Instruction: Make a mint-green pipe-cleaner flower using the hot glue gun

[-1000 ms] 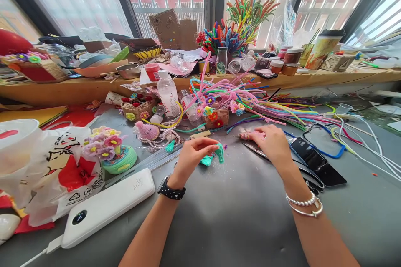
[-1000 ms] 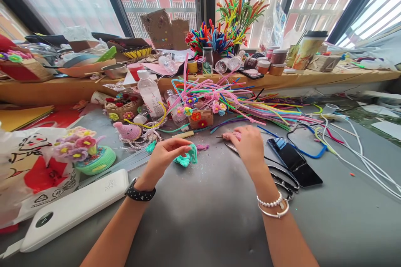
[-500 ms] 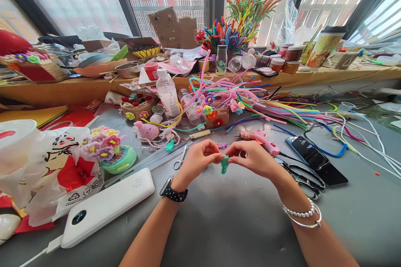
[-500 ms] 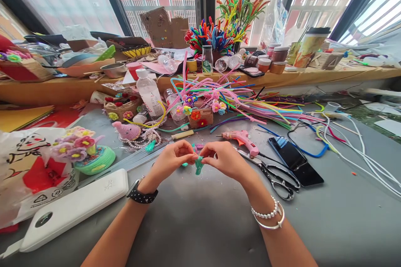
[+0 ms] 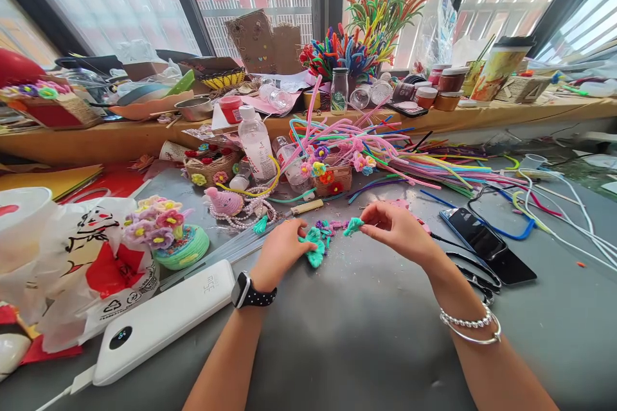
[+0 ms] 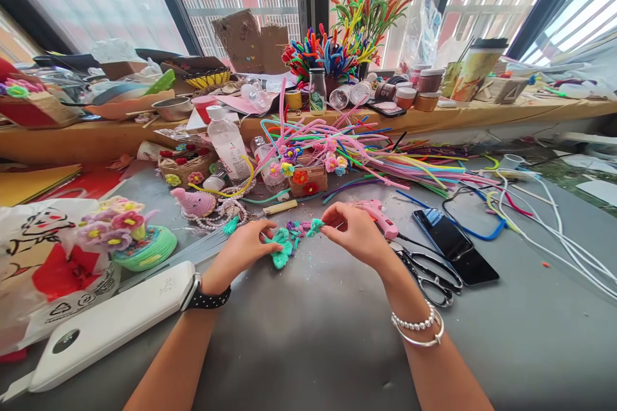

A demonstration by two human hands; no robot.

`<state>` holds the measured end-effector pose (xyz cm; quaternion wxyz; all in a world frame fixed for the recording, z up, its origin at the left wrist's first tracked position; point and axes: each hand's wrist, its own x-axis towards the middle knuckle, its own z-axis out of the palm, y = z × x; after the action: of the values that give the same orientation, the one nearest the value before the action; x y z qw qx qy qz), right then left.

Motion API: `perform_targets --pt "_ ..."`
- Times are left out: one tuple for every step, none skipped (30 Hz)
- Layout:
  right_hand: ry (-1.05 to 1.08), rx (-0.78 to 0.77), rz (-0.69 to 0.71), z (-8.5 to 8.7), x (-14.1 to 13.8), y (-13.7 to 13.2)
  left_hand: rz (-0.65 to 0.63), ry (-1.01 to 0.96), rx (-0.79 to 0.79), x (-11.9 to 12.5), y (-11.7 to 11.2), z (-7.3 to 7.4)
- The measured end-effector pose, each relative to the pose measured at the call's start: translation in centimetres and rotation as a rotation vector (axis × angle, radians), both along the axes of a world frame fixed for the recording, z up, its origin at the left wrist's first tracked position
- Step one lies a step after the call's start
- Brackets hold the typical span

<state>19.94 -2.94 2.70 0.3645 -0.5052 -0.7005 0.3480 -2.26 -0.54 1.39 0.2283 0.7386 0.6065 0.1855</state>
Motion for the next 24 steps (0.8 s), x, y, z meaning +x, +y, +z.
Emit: perform_targets --pt "0.02 -0.005 0.006 -0.1 0.1 0.0 -0.017 -0.005 -0.022 -0.1 0.0 -0.1" --pt "0.04 -0.006 0.009 -0.1 0.1 0.1 -0.033 -0.006 -0.033 -0.1 0.1 -0.2" --pt "0.056 -0.003 0.006 -0.2 0.2 0.1 -0.05 -0.005 -0.033 -0.2 0.1 -0.3" --pt "0.065 0.003 -0.001 -0.2 0.2 0.1 -0.065 -0.005 -0.024 -0.3 0.2 -0.4" --pt "0.066 0.011 -0.01 -0.1 0.2 0.1 -0.076 -0.01 -0.018 -0.4 0.2 -0.4" --pt "0.063 0.019 -0.02 -0.1 0.2 0.1 -0.08 -0.028 -0.022 -0.5 0.3 -0.4" --pt "0.06 0.022 -0.031 0.0 0.3 0.1 -0.075 -0.06 -0.042 -0.6 0.3 -0.4" --pt "0.064 0.02 -0.043 0.1 0.3 0.1 -0.063 -0.11 -0.068 -0.6 0.3 -0.2" --pt "0.081 0.015 -0.057 0.3 0.3 0.1 -0.041 -0.168 -0.099 -0.7 0.3 0.0" --pt "0.114 0.008 -0.072 0.4 0.4 0.1 -0.015 -0.23 -0.133 -0.7 0.3 0.2" --pt "0.16 0.001 -0.092 0.4 0.4 0.1 0.008 -0.297 -0.163 -0.7 0.2 0.5" --pt "0.214 -0.006 -0.114 0.5 0.5 0.1 0.031 -0.369 -0.185 -0.7 0.2 0.9" --pt "0.273 -0.011 -0.137 0.5 0.6 0.1 0.041 -0.454 -0.206 -0.6 0.1 1.2" --pt "0.33 -0.014 -0.16 0.5 0.7 0.1 0.051 -0.549 -0.217 -0.5 0.1 1.4" --pt "0.38 -0.014 -0.184 0.4 0.7 0.2 0.065 -0.652 -0.223 -0.3 0.0 1.7" --pt "0.419 -0.014 -0.205 0.4 0.7 0.2 0.08 -0.753 -0.226 -0.1 -0.1 1.8" --pt "0.449 -0.014 -0.219 0.4 0.7 0.2 0.099 -0.846 -0.228 0.2 -0.2 1.9" --pt "0.47 -0.013 -0.225 0.3 0.6 0.1 0.12 -0.928 -0.233 0.4 -0.2 2.0" --pt "0.484 -0.012 -0.227 0.3 0.5 0.1 0.135 -0.995 -0.238 0.7 -0.3 2.0" --pt "0.492 -0.012 -0.226 0.3 0.3 0.1 0.145 -1.053 -0.239 1.0 -0.4 1.9" --pt "0.497 -0.009 -0.226 0.3 0.1 0.0 0.153 -1.103 -0.231 1.2 -0.5 1.9" --pt "0.499 -0.002 -0.227 0.3 -0.1 0.0 0.149 -1.142 -0.225 1.4 -0.6 1.8" --pt "0.5 0.007 -0.23 0.2 -0.4 0.0 0.142 -1.175 -0.217 1.6 -0.6 1.7" --pt "0.497 0.018 -0.232 0.1 -0.6 0.0 0.132 -1.201 -0.209 1.8 -0.7 1.7"
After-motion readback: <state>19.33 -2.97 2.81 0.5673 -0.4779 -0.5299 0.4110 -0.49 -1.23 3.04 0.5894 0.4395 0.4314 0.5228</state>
